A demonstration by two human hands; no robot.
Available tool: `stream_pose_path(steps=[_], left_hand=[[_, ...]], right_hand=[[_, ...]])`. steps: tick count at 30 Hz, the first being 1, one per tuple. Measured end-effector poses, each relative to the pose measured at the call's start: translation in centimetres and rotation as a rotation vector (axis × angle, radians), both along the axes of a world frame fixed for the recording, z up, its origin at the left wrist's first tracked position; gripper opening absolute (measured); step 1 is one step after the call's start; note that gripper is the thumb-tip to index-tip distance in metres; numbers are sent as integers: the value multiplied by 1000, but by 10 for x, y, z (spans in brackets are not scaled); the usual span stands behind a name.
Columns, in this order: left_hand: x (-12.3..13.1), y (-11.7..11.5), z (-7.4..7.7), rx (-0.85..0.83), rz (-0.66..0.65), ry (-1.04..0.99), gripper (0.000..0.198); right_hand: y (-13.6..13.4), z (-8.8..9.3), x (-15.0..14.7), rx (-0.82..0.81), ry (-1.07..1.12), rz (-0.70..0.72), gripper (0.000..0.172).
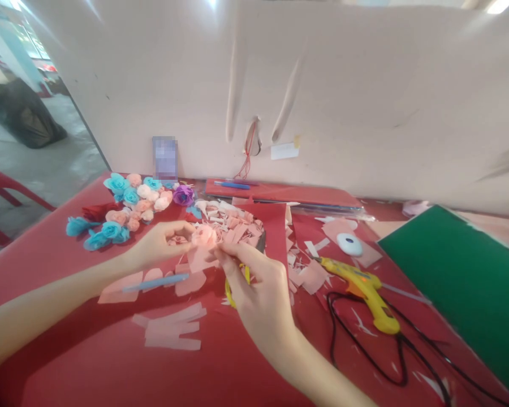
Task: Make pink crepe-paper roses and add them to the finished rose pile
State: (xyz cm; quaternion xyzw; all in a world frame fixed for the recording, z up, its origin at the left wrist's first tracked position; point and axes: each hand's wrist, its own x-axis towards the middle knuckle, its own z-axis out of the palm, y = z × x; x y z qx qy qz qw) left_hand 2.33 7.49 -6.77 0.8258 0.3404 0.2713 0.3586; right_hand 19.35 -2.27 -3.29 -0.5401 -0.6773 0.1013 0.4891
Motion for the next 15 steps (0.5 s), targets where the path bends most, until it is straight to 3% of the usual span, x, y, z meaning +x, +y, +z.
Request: stream_pose_path(steps=[3, 7, 10, 15], left_hand=[[-2, -13, 18, -34, 111, -72, 17], [-4, -30, 35, -53, 163, -175, 17], [-4, -37, 36, -42, 135, -241, 14], [0, -45, 30, -70, 57, -350, 23]], right_hand=[[2, -1, -1, -81, 168, 59, 17], [4, -3, -3, -80, 219, 174, 14], [5, -6, -4, -153, 268, 259, 14], [5, -16, -3, -200, 379, 281, 13]])
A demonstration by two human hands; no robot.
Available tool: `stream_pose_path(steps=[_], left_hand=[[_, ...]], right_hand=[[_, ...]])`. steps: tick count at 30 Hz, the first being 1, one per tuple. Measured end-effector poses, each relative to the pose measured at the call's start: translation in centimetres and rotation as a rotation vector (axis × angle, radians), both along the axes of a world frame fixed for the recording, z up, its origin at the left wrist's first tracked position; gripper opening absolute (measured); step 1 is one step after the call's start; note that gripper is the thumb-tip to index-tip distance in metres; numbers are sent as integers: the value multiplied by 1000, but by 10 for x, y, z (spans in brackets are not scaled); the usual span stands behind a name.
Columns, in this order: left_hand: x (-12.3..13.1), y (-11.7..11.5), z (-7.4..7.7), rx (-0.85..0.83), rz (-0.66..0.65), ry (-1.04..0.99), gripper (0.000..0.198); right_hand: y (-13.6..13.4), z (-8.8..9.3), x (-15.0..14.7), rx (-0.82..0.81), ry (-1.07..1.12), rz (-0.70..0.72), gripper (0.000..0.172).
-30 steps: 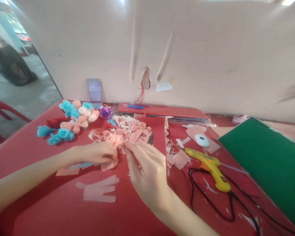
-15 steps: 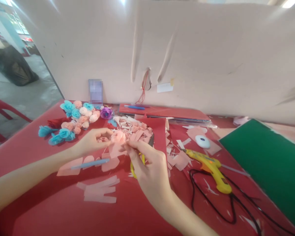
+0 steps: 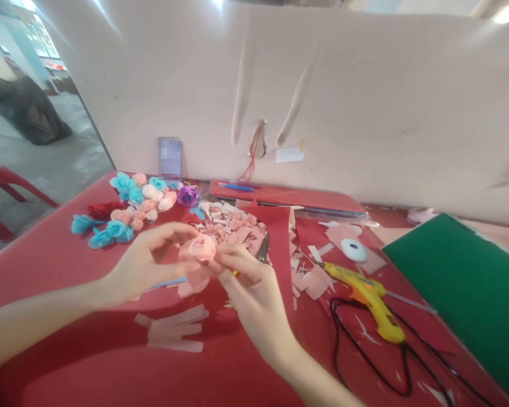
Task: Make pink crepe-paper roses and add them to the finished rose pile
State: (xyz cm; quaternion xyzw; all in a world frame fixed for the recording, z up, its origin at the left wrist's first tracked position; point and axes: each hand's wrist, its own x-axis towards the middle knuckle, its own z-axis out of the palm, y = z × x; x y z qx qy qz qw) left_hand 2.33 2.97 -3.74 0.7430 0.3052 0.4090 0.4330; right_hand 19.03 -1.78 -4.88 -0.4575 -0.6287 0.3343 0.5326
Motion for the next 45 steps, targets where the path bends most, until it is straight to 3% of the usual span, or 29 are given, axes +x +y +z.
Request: stream_pose_path(steps=[5, 11, 19, 25, 35, 45], left_hand=[[3, -5, 4, -73, -27, -42, 6], [2, -7, 5, -231, -46, -189, 17], [2, -18, 5, -275, -191, -331, 24], [3, -26, 6, -293, -172, -280, 29], [4, -24, 10, -237, -84, -88, 13], [4, -24, 11, -25, -17, 37, 13]], right_hand=[[0, -7, 1, 22, 82, 53, 19], [2, -5, 0, 110, -29, 62, 23], [5, -8, 3, 284, -19, 153, 25], [0, -11, 3, 158, 51, 114, 19], [-5, -14, -12, -305, 552, 141, 7], [-4, -16, -10, -245, 417, 171, 9]])
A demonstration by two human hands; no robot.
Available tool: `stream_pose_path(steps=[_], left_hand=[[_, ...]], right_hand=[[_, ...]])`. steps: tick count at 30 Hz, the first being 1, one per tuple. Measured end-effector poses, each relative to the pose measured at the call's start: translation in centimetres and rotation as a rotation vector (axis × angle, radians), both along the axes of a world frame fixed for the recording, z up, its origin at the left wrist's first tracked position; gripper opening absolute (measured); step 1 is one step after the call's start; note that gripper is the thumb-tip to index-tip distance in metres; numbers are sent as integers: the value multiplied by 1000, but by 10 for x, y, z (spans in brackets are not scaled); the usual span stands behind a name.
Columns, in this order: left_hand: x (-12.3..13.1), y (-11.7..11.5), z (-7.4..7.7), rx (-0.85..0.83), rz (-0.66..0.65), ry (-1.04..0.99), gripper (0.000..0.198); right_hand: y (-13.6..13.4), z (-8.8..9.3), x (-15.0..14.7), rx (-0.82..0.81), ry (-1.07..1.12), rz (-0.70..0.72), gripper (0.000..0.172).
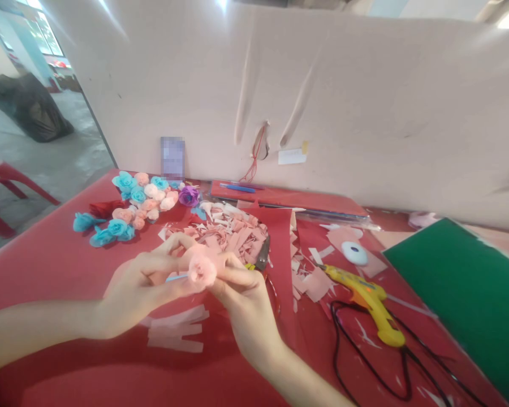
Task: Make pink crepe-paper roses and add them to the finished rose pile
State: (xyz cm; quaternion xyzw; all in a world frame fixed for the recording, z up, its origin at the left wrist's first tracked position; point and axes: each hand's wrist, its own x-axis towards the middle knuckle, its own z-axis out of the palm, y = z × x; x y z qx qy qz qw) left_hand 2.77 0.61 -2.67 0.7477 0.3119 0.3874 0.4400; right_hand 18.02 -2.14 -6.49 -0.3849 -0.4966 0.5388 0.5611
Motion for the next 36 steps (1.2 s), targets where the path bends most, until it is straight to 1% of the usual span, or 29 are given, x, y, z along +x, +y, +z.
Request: stream_pose_path(steps=[4, 6, 8, 10, 13, 16, 18, 19, 21, 22, 23, 27, 32, 34, 36], left_hand=[[-4, 1, -5, 138, -50, -58, 12], [-6, 1, -7, 249, -89, -106, 11], [-8, 1, -8, 351, -125, -137, 11], [-8, 1, -6, 408, -152, -157, 12], [-8, 1, -3, 435, -177, -185, 14], [-7, 2, -3, 417, -201, -208, 20], [-7, 2, -4, 386, -218, -231, 23], [-7, 2, -5, 368, -221, -239, 23], [-7, 2, -6, 317, -224, -236, 18], [-7, 2, -6, 288, -223, -230, 16], [-8, 1, -6, 259, -222, -221, 15], [-8, 1, -3, 194, -206, -200, 19], [-7, 0, -6, 97, -165, -213, 15], [-6, -1, -8, 63, -147, -223, 13], [-5, -1, -8, 36, -119, -215, 11]], right_hand=[[-1, 0, 3, 177, -151, -53, 12], [-2, 4, 4, 286, -235, -98, 12], [-4, 10, 4, 384, -302, -132, 16], [-7, 15, 3, 450, -370, -144, 20], [-11, 20, 1, 490, -415, -148, 24], [-13, 21, -1, 467, -389, -154, 17], [-14, 20, -2, 415, -361, -192, 7], [-15, 19, -3, 388, -338, -220, 7], [-17, 18, -4, 370, -300, -274, 22], [-17, 17, -5, 384, -302, -284, 27], [-18, 18, -5, 410, -317, -282, 29], [-18, 21, -6, 479, -410, -260, 23], [-20, 23, -7, 545, -451, -385, 32], [-20, 22, -6, 572, -474, -391, 32], [-20, 22, -5, 540, -459, -374, 29]])
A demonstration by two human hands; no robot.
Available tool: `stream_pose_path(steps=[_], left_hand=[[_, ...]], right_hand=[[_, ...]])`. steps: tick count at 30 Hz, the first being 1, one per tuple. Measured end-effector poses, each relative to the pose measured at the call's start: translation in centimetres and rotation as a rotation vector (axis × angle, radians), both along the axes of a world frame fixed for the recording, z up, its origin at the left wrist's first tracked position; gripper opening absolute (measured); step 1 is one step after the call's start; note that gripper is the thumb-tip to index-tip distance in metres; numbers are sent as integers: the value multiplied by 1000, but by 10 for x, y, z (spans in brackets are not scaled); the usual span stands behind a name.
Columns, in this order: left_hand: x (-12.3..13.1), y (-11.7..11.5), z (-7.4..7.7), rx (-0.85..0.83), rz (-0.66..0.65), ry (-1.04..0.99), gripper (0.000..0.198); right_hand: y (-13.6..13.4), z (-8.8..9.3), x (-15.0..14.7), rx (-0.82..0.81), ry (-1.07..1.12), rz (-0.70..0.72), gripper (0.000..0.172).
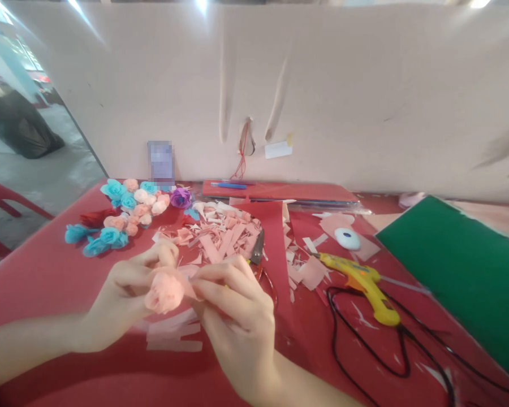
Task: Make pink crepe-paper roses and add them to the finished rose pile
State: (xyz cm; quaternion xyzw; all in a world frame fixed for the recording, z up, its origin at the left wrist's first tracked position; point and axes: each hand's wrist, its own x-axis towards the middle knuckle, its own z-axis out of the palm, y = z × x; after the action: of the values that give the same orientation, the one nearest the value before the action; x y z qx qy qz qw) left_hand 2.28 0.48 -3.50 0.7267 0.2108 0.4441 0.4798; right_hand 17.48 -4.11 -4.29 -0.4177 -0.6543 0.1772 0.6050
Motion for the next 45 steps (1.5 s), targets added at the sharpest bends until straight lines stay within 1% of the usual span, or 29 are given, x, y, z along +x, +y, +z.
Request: stream_pose_path(steps=[1, 3, 6, 8, 9, 11, 14, 15, 19, 25, 29, 34, 37, 41, 45], left_hand=[[0, 0, 0, -11, 7, 9, 11], [-1, 0, 2, -44, -16, 39, 15], [-3, 1, 3, -140, -118, 28, 26], [-3, 1, 2, -217, -142, -28, 28], [-3, 2, 1, -248, -131, -61, 27], [-2, 1, 0, -288, -76, -104, 18], [1, 0, 1, -289, 5, -119, 4], [2, 0, 1, -278, 23, -116, 4], [4, 1, 2, -255, 27, -125, 10], [5, 0, -3, -264, 46, -153, 18], [5, -1, -4, -282, 32, -148, 22], [7, -1, -1, -263, 49, -193, 27], [7, 0, -2, -218, 87, -208, 28], [5, 0, -6, -168, 125, -240, 30], [6, -1, -9, -153, 116, -254, 31]], right_hand=[[1, 0, 1, -50, 31, 18, 26], [3, -1, 3, -225, 140, 91, 20], [8, -1, 6, -506, 400, 263, 11], [11, 0, 7, -596, 554, 357, 8], [12, 1, 7, -617, 598, 387, 8], [13, 2, 6, -643, 619, 421, 6], [13, 2, 4, -658, 595, 443, 4], [12, 2, 4, -659, 596, 451, 4], [11, 0, 2, -669, 620, 482, 7], [8, -2, -2, -652, 663, 484, 12], [7, -3, -2, -641, 656, 487, 11], [4, -7, 2, -607, 505, 407, 5], [3, -8, 2, -567, 398, 367, 8], [0, -3, -1, -459, 308, 349, 10], [-2, 1, -5, -430, 191, 226, 4]])
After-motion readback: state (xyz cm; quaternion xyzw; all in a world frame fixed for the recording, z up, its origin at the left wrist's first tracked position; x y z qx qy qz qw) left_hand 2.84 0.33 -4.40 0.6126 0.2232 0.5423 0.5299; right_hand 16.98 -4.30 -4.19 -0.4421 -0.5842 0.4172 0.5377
